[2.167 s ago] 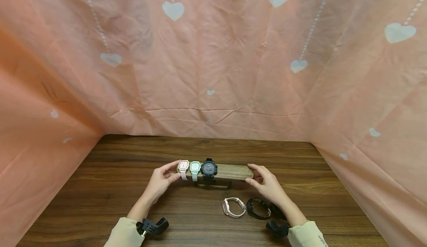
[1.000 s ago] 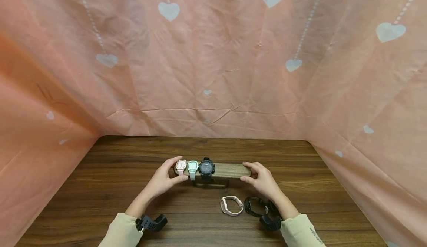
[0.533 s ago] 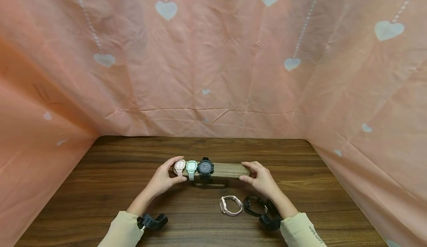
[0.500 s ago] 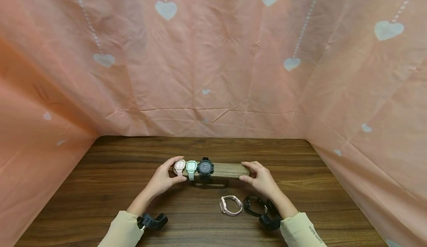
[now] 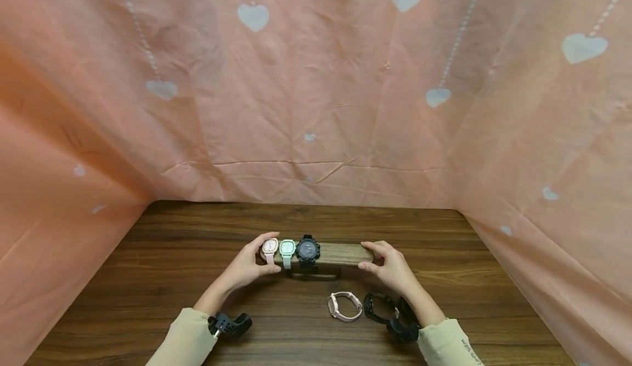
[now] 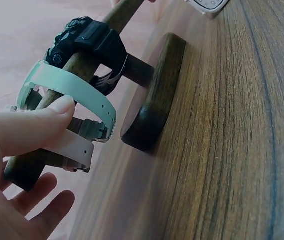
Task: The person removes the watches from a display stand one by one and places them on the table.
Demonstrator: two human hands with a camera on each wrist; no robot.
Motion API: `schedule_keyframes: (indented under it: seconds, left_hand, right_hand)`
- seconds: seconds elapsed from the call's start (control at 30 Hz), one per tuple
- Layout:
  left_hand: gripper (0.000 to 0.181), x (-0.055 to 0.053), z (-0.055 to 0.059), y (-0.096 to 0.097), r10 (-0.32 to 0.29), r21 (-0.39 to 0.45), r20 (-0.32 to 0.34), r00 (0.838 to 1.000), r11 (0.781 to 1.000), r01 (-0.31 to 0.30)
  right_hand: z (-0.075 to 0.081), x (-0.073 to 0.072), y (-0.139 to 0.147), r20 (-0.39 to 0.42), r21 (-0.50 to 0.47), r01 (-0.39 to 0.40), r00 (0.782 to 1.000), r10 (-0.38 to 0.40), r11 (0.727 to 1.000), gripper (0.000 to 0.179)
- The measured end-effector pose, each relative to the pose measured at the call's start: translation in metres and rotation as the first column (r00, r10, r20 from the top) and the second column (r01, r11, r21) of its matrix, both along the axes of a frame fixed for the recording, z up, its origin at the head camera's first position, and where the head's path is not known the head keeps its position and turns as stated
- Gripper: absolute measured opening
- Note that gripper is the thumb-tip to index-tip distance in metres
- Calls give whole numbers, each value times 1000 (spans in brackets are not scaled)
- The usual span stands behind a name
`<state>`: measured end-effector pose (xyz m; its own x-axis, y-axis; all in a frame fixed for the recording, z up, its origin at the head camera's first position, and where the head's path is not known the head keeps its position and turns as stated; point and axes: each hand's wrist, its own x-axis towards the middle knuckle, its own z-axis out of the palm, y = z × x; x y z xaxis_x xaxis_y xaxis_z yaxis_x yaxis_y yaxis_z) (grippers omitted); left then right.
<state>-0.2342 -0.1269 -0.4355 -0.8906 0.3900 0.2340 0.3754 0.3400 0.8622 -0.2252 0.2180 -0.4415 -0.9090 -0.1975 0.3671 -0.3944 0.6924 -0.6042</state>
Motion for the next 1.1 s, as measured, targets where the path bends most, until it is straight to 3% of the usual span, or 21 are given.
schedule_keyframes:
  seconds: [0.53,0.77,1.1]
  left_hand:
    - [66,-4,-6,3,-33,32,-19,999,999,33]
    - [66,-22,-28,-3,-34,4,-40,999,999,34]
    - [63,-25,-29,-13,-41,-8,-73,996,999,41]
  right_hand:
    - [0,2,2,-16,-6,7,1000,-7,1000,47]
    - [1,3,2,-26,-8,10,1000,-11,1000,47]
    - [-2,2,0,-32,-17,15,999,-15,1000,47]
